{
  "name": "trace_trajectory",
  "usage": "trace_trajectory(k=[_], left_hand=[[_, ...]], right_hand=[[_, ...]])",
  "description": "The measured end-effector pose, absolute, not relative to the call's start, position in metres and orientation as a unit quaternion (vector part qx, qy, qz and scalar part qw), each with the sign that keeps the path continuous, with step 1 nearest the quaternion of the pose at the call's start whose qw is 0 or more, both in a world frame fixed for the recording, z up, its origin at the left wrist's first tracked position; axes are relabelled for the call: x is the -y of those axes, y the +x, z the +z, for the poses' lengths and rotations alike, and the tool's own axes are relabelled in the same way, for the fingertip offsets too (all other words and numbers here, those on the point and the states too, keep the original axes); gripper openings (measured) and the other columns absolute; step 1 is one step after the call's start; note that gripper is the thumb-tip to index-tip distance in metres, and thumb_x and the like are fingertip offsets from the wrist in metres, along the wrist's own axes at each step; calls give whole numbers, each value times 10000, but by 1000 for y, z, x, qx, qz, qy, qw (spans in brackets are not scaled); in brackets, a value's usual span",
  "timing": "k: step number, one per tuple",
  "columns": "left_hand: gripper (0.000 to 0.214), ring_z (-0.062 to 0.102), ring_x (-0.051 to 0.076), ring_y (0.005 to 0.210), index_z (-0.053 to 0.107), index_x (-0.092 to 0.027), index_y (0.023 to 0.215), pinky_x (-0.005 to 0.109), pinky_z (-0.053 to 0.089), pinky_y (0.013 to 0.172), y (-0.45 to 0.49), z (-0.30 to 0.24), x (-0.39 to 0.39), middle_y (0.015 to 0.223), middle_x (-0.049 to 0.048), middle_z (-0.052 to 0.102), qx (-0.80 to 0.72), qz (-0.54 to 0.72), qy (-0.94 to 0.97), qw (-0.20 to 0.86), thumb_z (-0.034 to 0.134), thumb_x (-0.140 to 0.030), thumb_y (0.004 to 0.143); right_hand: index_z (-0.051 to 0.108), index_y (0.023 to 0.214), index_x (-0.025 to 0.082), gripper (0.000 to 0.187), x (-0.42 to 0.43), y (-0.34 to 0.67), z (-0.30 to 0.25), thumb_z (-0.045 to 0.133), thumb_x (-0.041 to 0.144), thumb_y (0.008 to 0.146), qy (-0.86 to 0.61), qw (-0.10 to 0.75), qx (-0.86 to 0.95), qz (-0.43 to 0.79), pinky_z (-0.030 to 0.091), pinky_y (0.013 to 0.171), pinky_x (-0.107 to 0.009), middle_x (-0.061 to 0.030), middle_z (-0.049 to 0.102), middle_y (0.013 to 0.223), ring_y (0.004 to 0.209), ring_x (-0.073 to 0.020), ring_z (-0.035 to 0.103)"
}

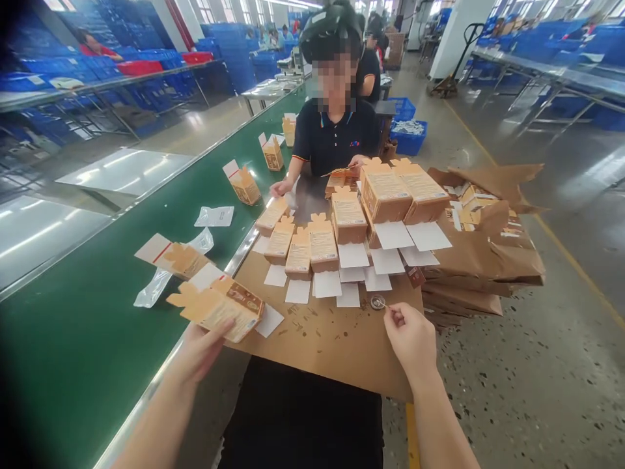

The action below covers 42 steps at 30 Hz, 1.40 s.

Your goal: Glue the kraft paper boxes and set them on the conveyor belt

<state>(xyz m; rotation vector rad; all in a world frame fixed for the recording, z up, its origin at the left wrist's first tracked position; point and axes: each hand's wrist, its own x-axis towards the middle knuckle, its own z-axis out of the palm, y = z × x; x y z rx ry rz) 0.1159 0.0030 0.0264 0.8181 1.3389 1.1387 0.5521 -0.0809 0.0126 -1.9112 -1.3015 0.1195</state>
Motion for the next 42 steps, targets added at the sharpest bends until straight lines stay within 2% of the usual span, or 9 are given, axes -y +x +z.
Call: trace_trajectory(k=[5,9,13,16,21,28,33,38,42], left_hand=[[948,774,477,1414,759,-186,1356,641,624,1230,140,7,-9,1458,216,830,-567,455,390,565,1146,-583,587],[959,768,452,1428,701,-211,1378,630,617,1229,145,-6,-10,1468,196,822,-577,475,385,542,1126,-600,611],[1002,803,446,1344,680,-217,1344,638,638,1177,150,-14,-12,1408,192,834,-581,476,386,536,1134,-619,546],[984,820,421,1300,670,-232,1323,609,656,1147,151,-16,-13,1372,166,839,-586,477,403,516,1126,-620,543],[874,830,390,1277,647,-250,1284,571,668,1142,150,-11,-11,1326,126,843,-581,453,434,518,1111,-542,603],[865,816,386,1304,635,-264,1315,562,667,1138,150,-4,-10,1349,125,829,-588,441,435,520,1092,-530,630],[827,819,377,1266,619,-268,1257,555,668,1122,151,-3,-9,1289,106,826,-586,439,450,511,1079,-523,619],[823,813,371,1260,620,-279,1253,535,673,1103,158,-4,5,1268,87,807,-598,438,473,477,1095,-474,609],[836,820,394,1255,648,-270,1298,546,676,1101,167,-5,21,1281,114,817,-614,435,502,428,1097,-457,619]], right_hand=[[749,710,255,505,75,558,7,670,695,946,-764,386,514,63,501,557,-312,-53,694,599,531,-194,618],[819,786,235,468,90,543,7,749,660,968,-750,448,484,48,562,573,-306,-55,739,637,540,-190,651],[868,872,236,360,107,483,4,767,540,1038,-686,506,506,133,591,539,-302,-65,785,707,565,-194,678],[836,834,246,304,105,423,-4,704,371,1078,-615,488,583,213,555,514,-262,-27,746,669,527,-157,639],[740,806,241,283,79,367,-24,639,227,1070,-547,482,648,221,525,553,-242,21,660,636,518,-128,572],[717,799,250,288,63,371,-38,608,216,1063,-544,475,657,216,502,543,-252,15,651,656,544,-142,567],[736,805,250,319,68,376,-35,602,266,1093,-569,481,636,203,527,555,-253,6,658,665,548,-143,571],[756,807,245,302,85,388,-25,648,269,1088,-580,490,619,199,524,555,-246,17,659,653,534,-133,568],[787,820,246,275,105,413,-13,690,275,1075,-606,510,579,193,524,537,-241,18,679,656,525,-128,587]])
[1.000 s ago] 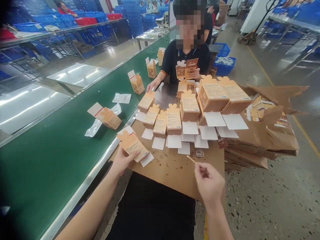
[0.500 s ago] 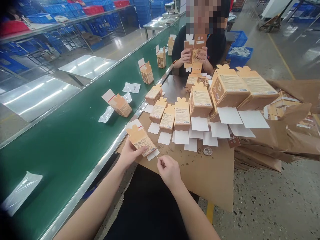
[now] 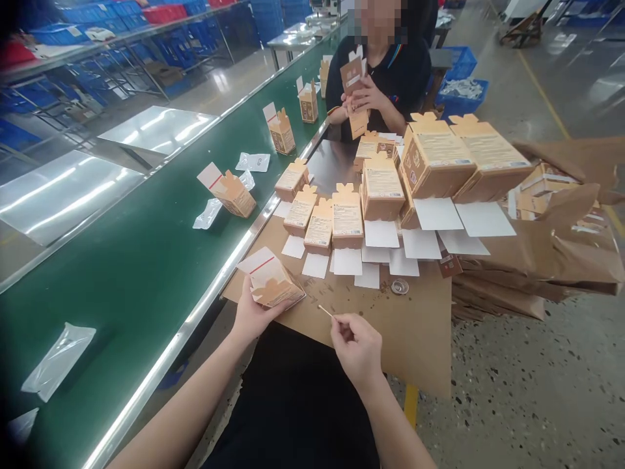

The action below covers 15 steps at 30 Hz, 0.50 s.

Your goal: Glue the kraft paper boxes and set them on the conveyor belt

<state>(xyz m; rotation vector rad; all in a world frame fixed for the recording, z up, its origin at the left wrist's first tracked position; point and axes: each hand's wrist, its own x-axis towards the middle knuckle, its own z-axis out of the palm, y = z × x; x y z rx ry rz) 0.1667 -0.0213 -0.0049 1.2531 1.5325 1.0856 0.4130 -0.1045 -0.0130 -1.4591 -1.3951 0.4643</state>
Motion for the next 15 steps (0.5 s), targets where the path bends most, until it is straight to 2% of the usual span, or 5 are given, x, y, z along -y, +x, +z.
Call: trace_trajectory(k=[5,11,15], left_hand=[[777,818,423,1273,707,-265,1296,544,675,1095,172,-9,28,1274,128,843,-633,393,517,421,1088,-461,648],[701,842,398,1204,712,-248,1299,531,691,1055,179,-20,29,1266,138,856,-632,393,541,392,1036,-458,713],[701,844,400,1188,714,-242,1261,545,696,1050,158,-19,23,1235,135,861,-657,396,550,330,1039,-487,689]], right_hand=[[805,827,251,251,129,437,-1,722,279,1062,-626,506,559,200,534,524,-250,14,694,645,521,-133,598],[800,822,247,259,137,430,2,722,265,1069,-620,505,562,211,540,526,-237,14,695,645,518,-129,607],[785,824,245,269,133,422,3,714,253,1083,-584,517,589,210,523,505,-218,28,669,630,501,-118,597]])
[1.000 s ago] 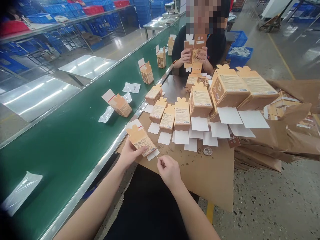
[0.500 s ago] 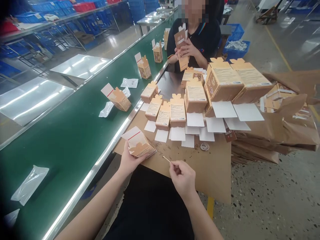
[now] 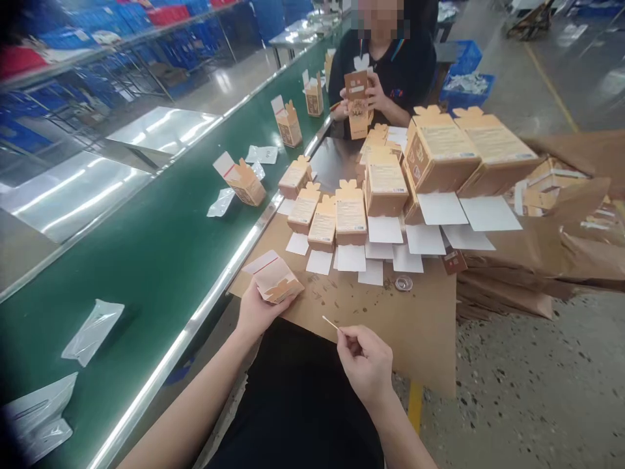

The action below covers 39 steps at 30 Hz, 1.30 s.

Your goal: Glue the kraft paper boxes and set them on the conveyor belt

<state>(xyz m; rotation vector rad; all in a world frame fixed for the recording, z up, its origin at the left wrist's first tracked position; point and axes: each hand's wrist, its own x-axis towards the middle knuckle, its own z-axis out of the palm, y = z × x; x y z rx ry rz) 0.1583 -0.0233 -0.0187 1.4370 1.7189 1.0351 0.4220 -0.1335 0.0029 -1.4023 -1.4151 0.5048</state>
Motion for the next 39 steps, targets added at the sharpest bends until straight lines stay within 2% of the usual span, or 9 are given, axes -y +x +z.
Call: trace_trajectory(k=[6,11,16,23,25,29,32,35,39], left_hand=[[803,813,418,1273,652,-246,1276,649,650,1162,36,-3,-11,1333,147,825,-760,498,394,141,1064,-448,618],[788,824,413,1288,627,-235,1286,628,645,1192,-27,-9,-43,1341,159,827,-793,465,360,160,1031,-294,612],[808,790,412,1384,600,-233,1346,624,606,1251,-23,-16,-70,1417,169,805,-784,478,354,177,1020,-277,658],[1086,555,386,1667,504,-265,1531,579,418,1416,-24,-24,-60,1640,195,630,-737,545,358,176,1084,-328,615],[978,578,373,1627,488,-266,1523,599,437,1392,-20,-30,-52,1579,176,622,-720,595,343,102,1014,-371,705],[542,740,309,1304,578,-267,1323,573,575,1241,23,-19,-75,1327,93,656,-609,672,420,-4,827,-423,868],[406,754,292,1262,663,-238,1316,500,585,1212,86,17,-146,1320,125,705,-575,603,546,87,740,-423,963],[499,701,322,1448,698,-211,1452,445,540,1244,149,58,-231,1527,192,721,-682,384,576,235,730,-442,1011],[517,764,502,1377,793,-108,1269,537,592,1117,194,76,-294,1383,329,803,-729,277,553,293,853,-477,912]], right_hand=[[808,840,243,263,135,436,8,750,314,1087,-597,526,580,177,528,490,-225,18,675,633,491,-124,595],[828,826,243,318,128,442,11,765,391,1101,-604,531,572,161,535,486,-236,1,696,640,487,-131,600],[826,819,242,321,116,435,12,771,383,1101,-587,539,583,157,538,489,-231,5,700,638,483,-126,600],[830,856,244,233,130,457,13,804,332,1070,-604,542,574,111,559,504,-234,12,719,658,482,-125,620],[836,877,240,199,143,471,13,824,326,1057,-619,546,559,78,592,532,-230,7,747,678,484,-127,650],[861,927,238,135,163,489,15,858,313,1040,-657,525,541,31,656,597,-228,-10,808,743,527,-145,712],[858,907,242,111,160,487,21,866,257,1016,-632,541,554,21,645,555,-235,0,795,715,498,-143,692],[851,907,240,111,154,479,30,843,215,1015,-609,559,562,41,611,508,-236,1,784,717,488,-139,671],[861,945,240,81,162,473,35,841,202,1014,-607,561,558,65,612,520,-232,0,788,747,519,-141,686]])
